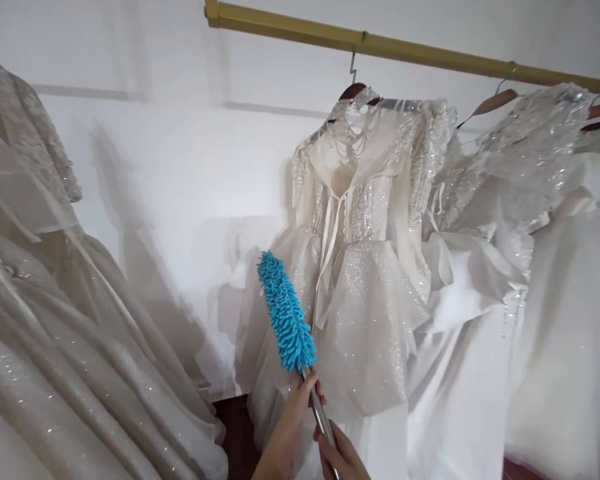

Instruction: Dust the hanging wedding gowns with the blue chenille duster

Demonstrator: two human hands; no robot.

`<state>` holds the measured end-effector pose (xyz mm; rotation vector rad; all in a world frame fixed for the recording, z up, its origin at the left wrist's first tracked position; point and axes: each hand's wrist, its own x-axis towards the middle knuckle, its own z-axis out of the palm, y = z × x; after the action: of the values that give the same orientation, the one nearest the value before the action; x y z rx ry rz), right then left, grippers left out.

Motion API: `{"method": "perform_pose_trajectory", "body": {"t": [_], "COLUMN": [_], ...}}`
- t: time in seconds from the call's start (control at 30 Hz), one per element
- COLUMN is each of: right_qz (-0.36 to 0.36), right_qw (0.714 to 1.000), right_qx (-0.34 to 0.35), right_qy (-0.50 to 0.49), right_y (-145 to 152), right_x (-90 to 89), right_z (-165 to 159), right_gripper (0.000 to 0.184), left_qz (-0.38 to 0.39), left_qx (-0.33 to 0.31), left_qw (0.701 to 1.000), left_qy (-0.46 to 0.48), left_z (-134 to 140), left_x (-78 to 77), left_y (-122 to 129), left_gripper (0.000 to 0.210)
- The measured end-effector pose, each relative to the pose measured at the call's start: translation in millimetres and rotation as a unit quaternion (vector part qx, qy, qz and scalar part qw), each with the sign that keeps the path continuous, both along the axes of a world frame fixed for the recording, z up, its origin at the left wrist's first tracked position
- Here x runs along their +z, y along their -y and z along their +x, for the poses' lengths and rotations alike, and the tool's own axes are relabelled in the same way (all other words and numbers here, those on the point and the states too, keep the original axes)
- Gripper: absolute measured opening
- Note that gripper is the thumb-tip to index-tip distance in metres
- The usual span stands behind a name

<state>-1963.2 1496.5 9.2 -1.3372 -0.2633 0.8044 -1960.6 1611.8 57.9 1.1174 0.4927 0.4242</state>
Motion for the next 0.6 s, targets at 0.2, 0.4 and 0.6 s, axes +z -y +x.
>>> {"method": "perform_pose_trajectory", "body": {"t": [0.2,0.4,0.6], "right_qz": [0.051,0.073,0.008], "right_qw": [0.994,0.99,0.999], "right_qx": [0.071,0.074,0.044], "right_qy": [0.071,0.093,0.022], "right_y": [-13,-38,-57], "right_x": [65.1,65.5,7.1], "right_z": [39,70,74], "right_gripper": [0.036,0.029,0.05], "left_qz": [0.018,0.031,-0.02], "left_qx": [-0.027,-0.042,-0.01], "left_qw": [0.998,0.997,1.0], "left_qy": [0.051,0.065,0.016], "left_z": [50,84,84], "left_x": [35.5,32.7,-29.1], "left_y": [-20,-46,-57], "left_gripper": [0.046,0.044,0.043]}}
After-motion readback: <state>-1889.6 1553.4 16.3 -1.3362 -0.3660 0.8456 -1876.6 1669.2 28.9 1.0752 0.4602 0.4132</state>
